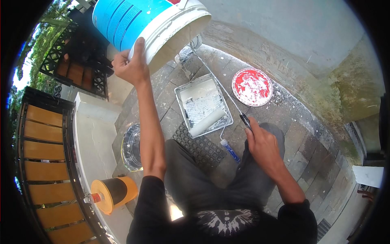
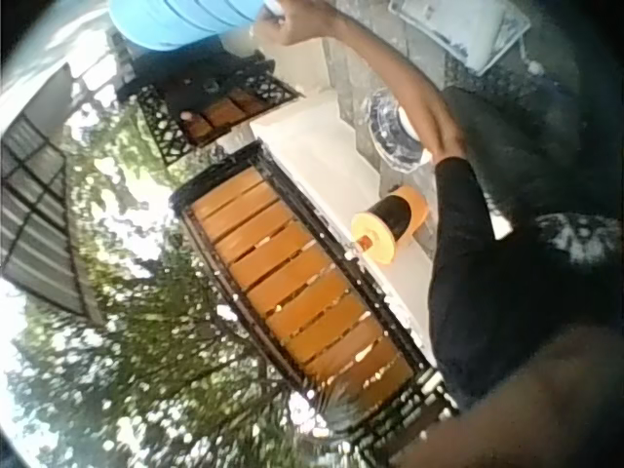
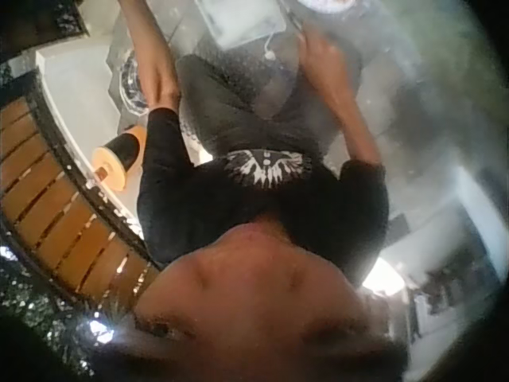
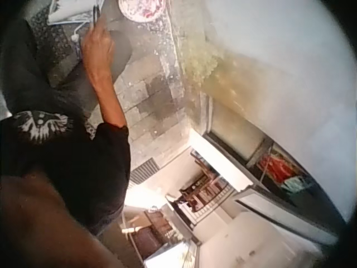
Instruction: The person prepares wall paint by assembling a paint roller handle with a roller cover, then applies the paint to an outdoor house wall using the paint roller and a paint tray.
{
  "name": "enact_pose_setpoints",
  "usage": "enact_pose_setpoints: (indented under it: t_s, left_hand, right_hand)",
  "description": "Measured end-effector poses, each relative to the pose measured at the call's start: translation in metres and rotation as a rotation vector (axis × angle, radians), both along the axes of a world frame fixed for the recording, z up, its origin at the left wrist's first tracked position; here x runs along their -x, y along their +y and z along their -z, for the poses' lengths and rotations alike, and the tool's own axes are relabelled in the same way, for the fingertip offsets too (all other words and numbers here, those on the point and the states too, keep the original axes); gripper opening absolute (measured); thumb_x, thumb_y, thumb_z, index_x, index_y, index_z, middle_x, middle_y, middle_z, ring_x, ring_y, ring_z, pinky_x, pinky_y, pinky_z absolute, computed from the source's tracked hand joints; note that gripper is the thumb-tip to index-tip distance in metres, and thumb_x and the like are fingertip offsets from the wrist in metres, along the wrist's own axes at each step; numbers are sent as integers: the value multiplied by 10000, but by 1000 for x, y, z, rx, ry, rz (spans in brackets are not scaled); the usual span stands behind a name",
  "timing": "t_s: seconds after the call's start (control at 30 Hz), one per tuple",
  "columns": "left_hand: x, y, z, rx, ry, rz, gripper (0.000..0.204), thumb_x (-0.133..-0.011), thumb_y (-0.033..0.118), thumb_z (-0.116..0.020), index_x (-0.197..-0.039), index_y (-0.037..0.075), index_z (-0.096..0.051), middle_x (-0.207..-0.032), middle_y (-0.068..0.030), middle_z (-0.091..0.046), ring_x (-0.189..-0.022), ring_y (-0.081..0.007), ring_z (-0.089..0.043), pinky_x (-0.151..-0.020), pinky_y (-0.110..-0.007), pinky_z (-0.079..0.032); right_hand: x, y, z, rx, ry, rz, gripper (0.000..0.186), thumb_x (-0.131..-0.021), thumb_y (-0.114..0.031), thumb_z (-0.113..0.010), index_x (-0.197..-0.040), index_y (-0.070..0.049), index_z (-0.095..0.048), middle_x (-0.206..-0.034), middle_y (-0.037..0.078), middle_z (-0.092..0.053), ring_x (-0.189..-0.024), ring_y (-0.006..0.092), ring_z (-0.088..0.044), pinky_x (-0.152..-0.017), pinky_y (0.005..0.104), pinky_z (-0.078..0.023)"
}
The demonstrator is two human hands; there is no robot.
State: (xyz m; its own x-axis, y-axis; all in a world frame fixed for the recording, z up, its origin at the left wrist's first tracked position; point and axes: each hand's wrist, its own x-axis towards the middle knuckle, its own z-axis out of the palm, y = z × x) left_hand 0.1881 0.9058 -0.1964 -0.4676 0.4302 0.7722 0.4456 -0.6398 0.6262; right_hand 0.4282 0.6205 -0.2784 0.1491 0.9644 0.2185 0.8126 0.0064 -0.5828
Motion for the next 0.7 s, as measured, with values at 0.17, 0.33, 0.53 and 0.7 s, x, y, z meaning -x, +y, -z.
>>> enact_pose_setpoints:
  t_s: [0.17,0.33,0.53,0.7]
  left_hand:
    - [1,2,-1,-7,21,-15,434,-594,317,-863,-533,26,-547,-587,-12,-497,-635,-133,-435,-578,-286,-356]
    - [4,-2,-4,-47,97,-69,370,-671,242,-837,-563,12,-569,-576,8,-508,-574,-70,-417,-566,-217,-359]
    - [7,4,4,-56,142,-119,377,-677,247,-833,-564,6,-566,-578,-1,-514,-563,-73,-425,-557,-220,-363]
    - [5,7,5,-63,75,-79,380,-686,242,-828,-564,3,-560,-581,-2,-515,-553,-70,-427,-546,-223,-368]
  right_hand:
    - [9,17,1,-14,85,-44,299,-892,-186,-548,-1144,-33,-503,-705,224,-609,-591,425,-583,-508,505,-445]
    - [-5,-18,4,94,-74,-6,321,-885,-193,-559,-1163,-38,-511,-692,215,-609,-583,407,-590,-498,490,-451]
    - [-19,-49,9,131,-50,7,320,-880,-163,-569,-1172,-40,-525,-674,210,-603,-582,383,-600,-503,459,-459]
    - [-12,-64,5,139,223,-7,273,-891,-122,-549,-1145,-25,-543,-655,217,-586,-579,373,-598,-506,419,-456]
